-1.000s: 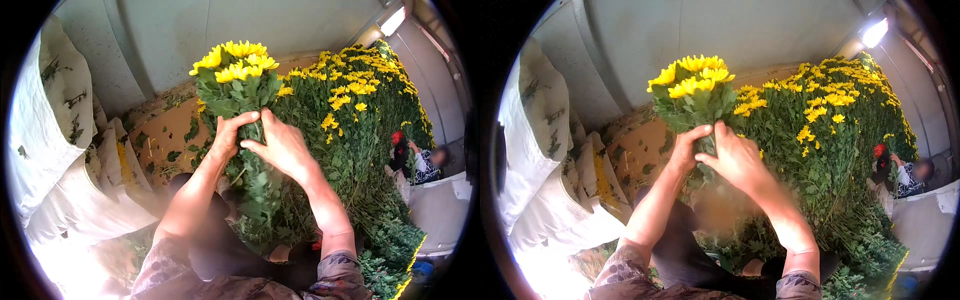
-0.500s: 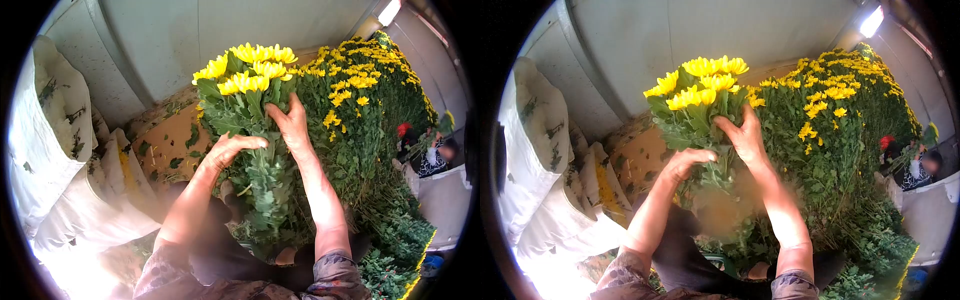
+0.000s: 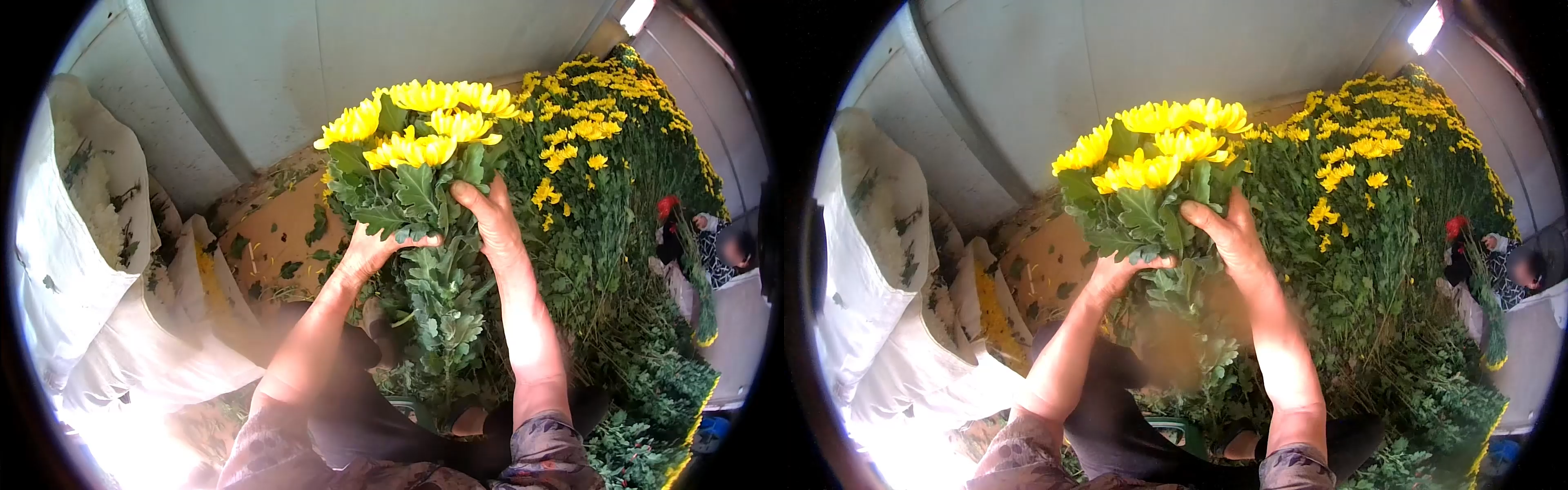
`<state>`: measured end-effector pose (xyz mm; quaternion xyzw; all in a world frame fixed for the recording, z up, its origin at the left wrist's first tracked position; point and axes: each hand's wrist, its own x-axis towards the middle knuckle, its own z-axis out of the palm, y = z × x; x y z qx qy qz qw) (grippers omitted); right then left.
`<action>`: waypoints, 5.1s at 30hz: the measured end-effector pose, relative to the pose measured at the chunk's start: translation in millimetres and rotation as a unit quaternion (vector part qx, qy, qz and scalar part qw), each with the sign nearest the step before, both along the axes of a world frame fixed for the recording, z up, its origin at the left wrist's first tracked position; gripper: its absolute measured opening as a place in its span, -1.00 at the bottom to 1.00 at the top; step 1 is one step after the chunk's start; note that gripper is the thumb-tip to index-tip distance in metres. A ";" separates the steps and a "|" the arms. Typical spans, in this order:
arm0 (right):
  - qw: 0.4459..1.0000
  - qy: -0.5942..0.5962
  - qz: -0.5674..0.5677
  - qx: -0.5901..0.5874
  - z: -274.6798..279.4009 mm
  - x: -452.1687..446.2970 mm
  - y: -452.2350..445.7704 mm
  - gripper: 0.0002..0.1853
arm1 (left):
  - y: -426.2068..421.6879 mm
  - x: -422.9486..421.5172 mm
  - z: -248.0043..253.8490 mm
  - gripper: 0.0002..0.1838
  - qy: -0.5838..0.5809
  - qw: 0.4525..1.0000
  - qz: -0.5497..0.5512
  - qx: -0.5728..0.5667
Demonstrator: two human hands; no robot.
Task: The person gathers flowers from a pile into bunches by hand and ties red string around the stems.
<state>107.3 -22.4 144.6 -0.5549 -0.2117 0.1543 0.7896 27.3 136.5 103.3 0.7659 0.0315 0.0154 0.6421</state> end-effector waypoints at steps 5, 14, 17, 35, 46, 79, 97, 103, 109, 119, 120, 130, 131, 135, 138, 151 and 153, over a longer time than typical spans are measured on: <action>0.998 0.015 0.044 -0.039 2.9 5.3 -1.9 -0.38 | 2.2 -2.4 -6.7 -0.34 0.035 0.998 0.015 -0.054; 0.997 -0.038 0.004 -0.068 -24.0 8.9 17.6 -0.48 | -12.1 -1.7 -10.2 -0.45 0.017 0.951 0.055 -0.305; 0.969 -0.155 -0.112 -0.158 -25.4 2.6 22.8 -0.42 | -10.4 -1.1 -10.5 -0.51 0.025 0.923 0.088 -0.373; 0.788 -0.004 -0.102 -0.607 -226.4 -6.9 -151.7 -0.38 | 133.4 -59.8 -78.3 -0.72 -0.110 0.893 0.224 -0.374; 0.733 -0.186 -0.184 -0.627 -269.7 -45.4 -140.6 -0.42 | 94.5 -40.9 -57.4 -0.71 -0.014 0.861 0.169 -0.479; 0.676 -0.133 -0.064 -0.722 -319.4 -59.1 -173.4 -0.02 | 98.8 -49.9 -56.2 -0.65 -0.043 0.875 0.185 -0.445; 0.644 -0.163 0.032 -0.747 -295.8 -62.1 -240.0 -0.06 | 116.1 -51.5 -68.4 -0.75 -0.055 0.883 0.158 -0.438; 0.667 -0.197 0.006 -0.718 -278.6 -43.8 -280.3 -0.20 | 110.2 -46.8 -75.8 -0.70 -0.075 0.898 0.198 -0.385; 0.598 -0.206 -0.065 -0.772 -286.7 -46.1 -281.3 -0.26 | 152.1 -58.4 -92.2 -0.67 -0.056 0.917 0.210 -0.336; 0.624 -0.137 -0.051 -0.767 -313.4 -13.1 -290.3 -0.28 | 95.1 -26.8 -60.8 -0.71 -0.030 0.909 0.195 -0.367; 0.625 -0.143 -0.054 -0.765 -303.0 -14.6 -288.5 -0.28 | 85.9 -23.3 -55.4 -0.72 -0.017 0.906 0.184 -0.381; 0.748 -0.194 -0.165 -0.613 -129.7 -21.8 -218.2 -0.43 | 38.0 -9.5 -26.8 -0.71 0.098 0.900 0.247 -0.346; 0.753 -0.205 -0.180 -0.598 -111.1 -25.3 -202.6 -0.45 | 36.8 -6.1 -20.9 -0.66 0.114 0.886 0.223 -0.390; 0.758 -0.268 -0.136 -0.578 -34.6 -51.0 -141.2 -0.38 | 31.3 9.4 -25.4 -0.51 0.001 0.878 0.216 -0.426; 0.744 -0.355 -0.206 -0.527 -9.3 -83.2 -91.8 -0.30 | 22.7 11.0 -13.9 -0.51 -0.083 0.877 0.228 -0.414; 0.720 -0.398 -0.078 -0.563 -36.2 -118.0 12.4 -0.22 | 59.3 -10.3 -54.9 -0.47 -0.094 0.842 0.114 -0.518; 0.706 -0.404 -0.088 -0.574 -28.3 -122.8 8.8 -0.15 | 64.3 -12.7 -53.2 -0.52 -0.108 0.833 0.037 -0.541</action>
